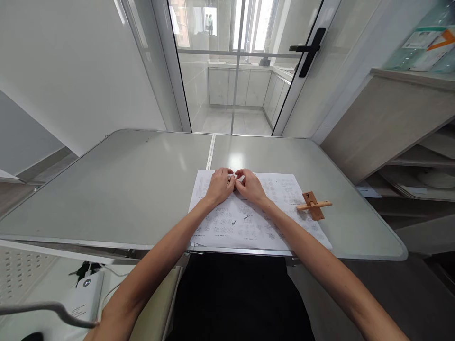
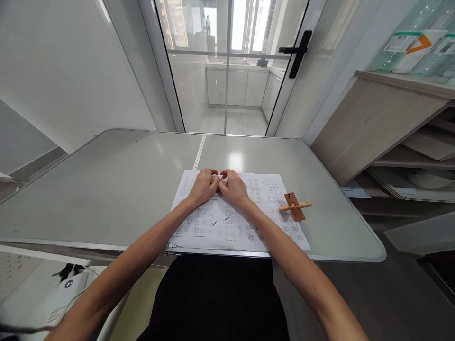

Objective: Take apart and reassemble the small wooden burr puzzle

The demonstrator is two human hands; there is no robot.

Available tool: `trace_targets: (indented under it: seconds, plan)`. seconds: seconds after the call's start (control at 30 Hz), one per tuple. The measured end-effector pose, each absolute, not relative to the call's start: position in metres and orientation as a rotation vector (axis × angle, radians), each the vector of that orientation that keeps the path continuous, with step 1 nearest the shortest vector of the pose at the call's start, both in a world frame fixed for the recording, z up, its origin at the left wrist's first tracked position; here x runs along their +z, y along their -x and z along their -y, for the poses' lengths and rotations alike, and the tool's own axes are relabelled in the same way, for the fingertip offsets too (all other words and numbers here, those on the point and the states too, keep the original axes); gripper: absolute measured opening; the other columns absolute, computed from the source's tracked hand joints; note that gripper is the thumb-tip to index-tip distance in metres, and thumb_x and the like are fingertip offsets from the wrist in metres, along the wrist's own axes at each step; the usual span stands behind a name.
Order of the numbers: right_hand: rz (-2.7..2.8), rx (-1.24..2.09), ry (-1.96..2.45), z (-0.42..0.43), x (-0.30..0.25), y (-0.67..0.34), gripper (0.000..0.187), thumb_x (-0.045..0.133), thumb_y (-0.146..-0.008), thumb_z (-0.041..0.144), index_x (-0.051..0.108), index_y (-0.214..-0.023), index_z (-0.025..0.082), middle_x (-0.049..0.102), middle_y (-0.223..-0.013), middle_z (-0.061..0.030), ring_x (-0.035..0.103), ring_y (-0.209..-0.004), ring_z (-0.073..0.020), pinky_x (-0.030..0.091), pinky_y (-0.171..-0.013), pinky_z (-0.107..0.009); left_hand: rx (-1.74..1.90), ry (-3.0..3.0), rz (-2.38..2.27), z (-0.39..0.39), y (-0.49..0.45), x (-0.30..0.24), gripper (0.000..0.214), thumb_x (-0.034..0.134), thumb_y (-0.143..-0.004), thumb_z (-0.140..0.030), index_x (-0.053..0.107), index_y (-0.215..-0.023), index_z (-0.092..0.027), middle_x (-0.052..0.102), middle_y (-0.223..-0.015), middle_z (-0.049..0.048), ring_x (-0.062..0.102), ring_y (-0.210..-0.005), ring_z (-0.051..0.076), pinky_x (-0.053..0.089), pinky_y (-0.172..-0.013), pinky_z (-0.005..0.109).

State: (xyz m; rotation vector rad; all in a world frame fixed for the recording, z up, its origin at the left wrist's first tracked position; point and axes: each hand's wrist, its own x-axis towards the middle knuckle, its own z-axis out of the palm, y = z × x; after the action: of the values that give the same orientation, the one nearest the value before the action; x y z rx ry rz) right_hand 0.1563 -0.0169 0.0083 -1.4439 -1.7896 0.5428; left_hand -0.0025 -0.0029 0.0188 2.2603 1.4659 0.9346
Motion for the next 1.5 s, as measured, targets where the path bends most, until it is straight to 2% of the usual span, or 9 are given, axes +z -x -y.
trace_targets:
  seconds: [0.27,0.67,0.87,1.13,1.23,1.33,1.5]
  plan:
    - [1.798,0.580,1.393,0.020,0.009,-0.156,0.019,0.054,-0.096,0.035,0.063,-0.107,0.023,0.071,-0.114,-0.0053,0.060,-0.070,-0.0160,0.050,-0.075,-0.035,0.920,-2.264,-1.431,0.002,0.003,0.017,0.022,0.046,-0.107,-0.028,0.067,-0.108,-0.020,0.074,-0.113,0.0109,0.065,-0.111,0.028,0.048,-0.105,0.045]
    - [1.803,0.645,1.362,0.021,0.008,-0.161,0.020,0.057,-0.094,0.037,0.065,-0.108,0.024,0.072,-0.112,-0.0041,0.061,-0.070,-0.0157,0.050,-0.073,-0.034,0.944,-2.231,-1.436,0.002,0.004,0.015,0.016,0.052,-0.102,-0.024,0.068,-0.105,-0.021,0.075,-0.110,0.0106,0.065,-0.110,0.029,0.049,-0.104,0.046]
    - [1.807,0.662,1.353,0.027,0.007,-0.163,0.020,0.058,-0.095,0.036,0.065,-0.108,0.024,0.071,-0.112,-0.0059,0.064,-0.075,-0.0171,0.052,-0.074,-0.035,0.948,-2.245,-1.431,-0.001,0.004,0.012,0.014,0.055,-0.101,-0.023,0.069,-0.102,-0.021,0.075,-0.107,0.0094,0.065,-0.108,0.029,0.049,-0.102,0.046]
    - [1.804,0.680,1.329,0.047,0.017,-0.175,0.030,0.059,-0.100,0.047,0.062,-0.118,0.023,0.069,-0.117,-0.0107,0.070,-0.086,-0.0216,0.059,-0.075,-0.038,0.932,-2.280,-1.420,-0.001,0.004,0.011,0.013,0.056,-0.100,-0.022,0.069,-0.098,-0.022,0.075,-0.108,0.0091,0.065,-0.109,0.029,0.048,-0.100,0.045]
    - [1.814,0.611,1.318,0.068,0.033,-0.188,0.025,0.062,-0.098,0.043,0.063,-0.115,0.024,0.068,-0.122,-0.0127,0.071,-0.094,-0.0253,0.059,-0.079,-0.042,0.922,-2.282,-1.419,0.001,0.004,0.012,0.012,0.057,-0.099,-0.022,0.069,-0.097,-0.021,0.075,-0.108,0.0096,0.065,-0.109,0.030,0.049,-0.100,0.046]
    - [1.788,0.487,1.327,0.097,0.051,-0.209,0.019,0.058,-0.101,0.041,0.065,-0.111,0.026,0.069,-0.117,-0.0131,0.070,-0.100,-0.0291,0.058,-0.086,-0.047,0.916,-2.279,-1.420,0.002,0.004,0.013,0.013,0.056,-0.100,-0.021,0.068,-0.098,-0.021,0.075,-0.109,0.0091,0.064,-0.110,0.029,0.049,-0.100,0.046]
    - [1.632,-0.078,1.546,0.148,0.066,-0.258,0.027,0.059,-0.102,0.044,0.069,-0.116,0.023,0.073,-0.117,-0.0122,0.069,-0.100,-0.0307,0.056,-0.087,-0.047,0.908,-2.271,-1.419,0.003,0.005,0.014,0.013,0.054,-0.101,-0.023,0.067,-0.099,-0.021,0.075,-0.109,0.0080,0.065,-0.109,0.029,0.050,-0.100,0.046]
